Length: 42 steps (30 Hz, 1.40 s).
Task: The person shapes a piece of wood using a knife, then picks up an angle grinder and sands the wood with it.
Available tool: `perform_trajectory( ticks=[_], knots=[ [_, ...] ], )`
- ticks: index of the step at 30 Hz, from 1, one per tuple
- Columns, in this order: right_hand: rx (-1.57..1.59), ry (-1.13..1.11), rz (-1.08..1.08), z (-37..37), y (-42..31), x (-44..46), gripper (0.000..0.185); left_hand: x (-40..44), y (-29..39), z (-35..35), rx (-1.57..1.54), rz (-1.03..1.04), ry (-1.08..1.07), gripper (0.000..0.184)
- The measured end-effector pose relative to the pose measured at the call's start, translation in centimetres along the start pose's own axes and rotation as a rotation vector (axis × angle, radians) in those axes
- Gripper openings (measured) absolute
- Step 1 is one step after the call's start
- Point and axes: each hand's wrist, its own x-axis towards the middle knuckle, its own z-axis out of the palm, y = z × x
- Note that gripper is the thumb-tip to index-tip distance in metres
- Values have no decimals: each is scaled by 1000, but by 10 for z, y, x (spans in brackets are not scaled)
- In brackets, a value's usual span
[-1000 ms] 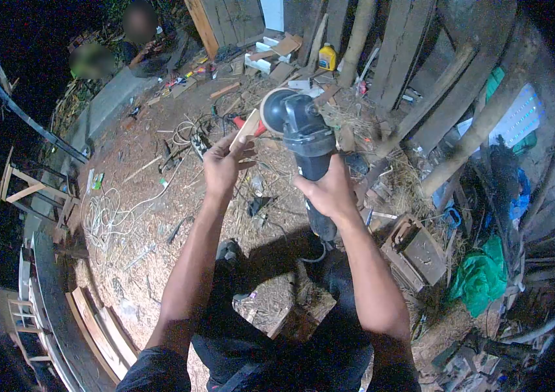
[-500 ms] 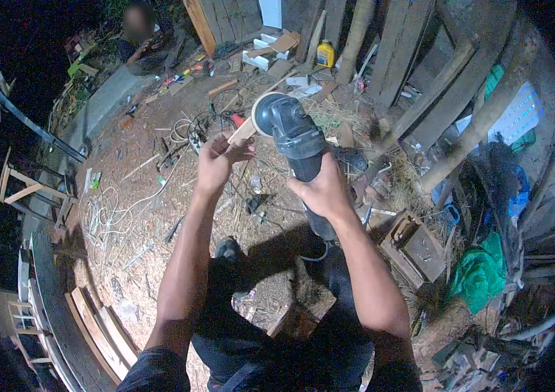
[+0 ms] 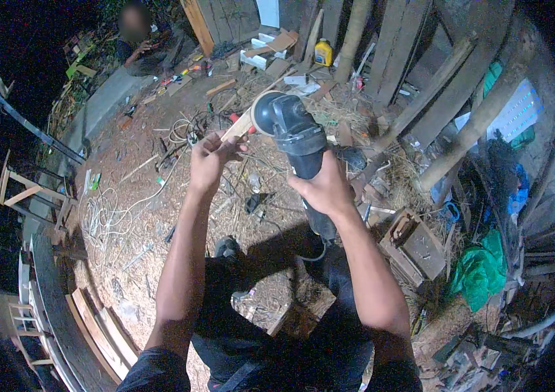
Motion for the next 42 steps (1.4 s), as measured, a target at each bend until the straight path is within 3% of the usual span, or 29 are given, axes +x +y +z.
perform_trajectory(
  ticks=[7, 10, 14, 15, 21, 24, 28, 31, 38, 42],
  knots=[
    [-44, 10, -85, 2, -6, -3, 56, 1, -2, -3, 34, -11, -21, 22],
    [65, -20, 45, 0, -4, 1, 53, -1, -2, -9, 39, -21, -56, 21],
    [101, 49, -2, -5, 5, 6, 44, -2, 5, -11, 44, -49, -38, 20],
    [176, 6, 116, -7, -1, 4, 41, -2, 5, -11, 37, -55, -31, 20],
    [89, -38, 96, -8, 4, 6, 47, 0, 4, -7, 15, -64, -8, 20],
    [39, -6, -21, -5, -9, 0, 42, -1, 2, -4, 43, -38, -15, 20],
    [-54, -42, 32, -3, -14, -3, 47, 2, -6, -2, 158, 65, -32, 16],
    [28, -28, -54, 2, -11, -3, 47, 3, -9, -3, 153, 77, -64, 17],
    [152, -44, 103, -3, 5, 6, 50, -3, 5, -11, 61, -47, -45, 19],
    [74, -33, 44, -8, -1, 5, 51, -1, 7, -11, 38, -56, -41, 19]
  ],
)
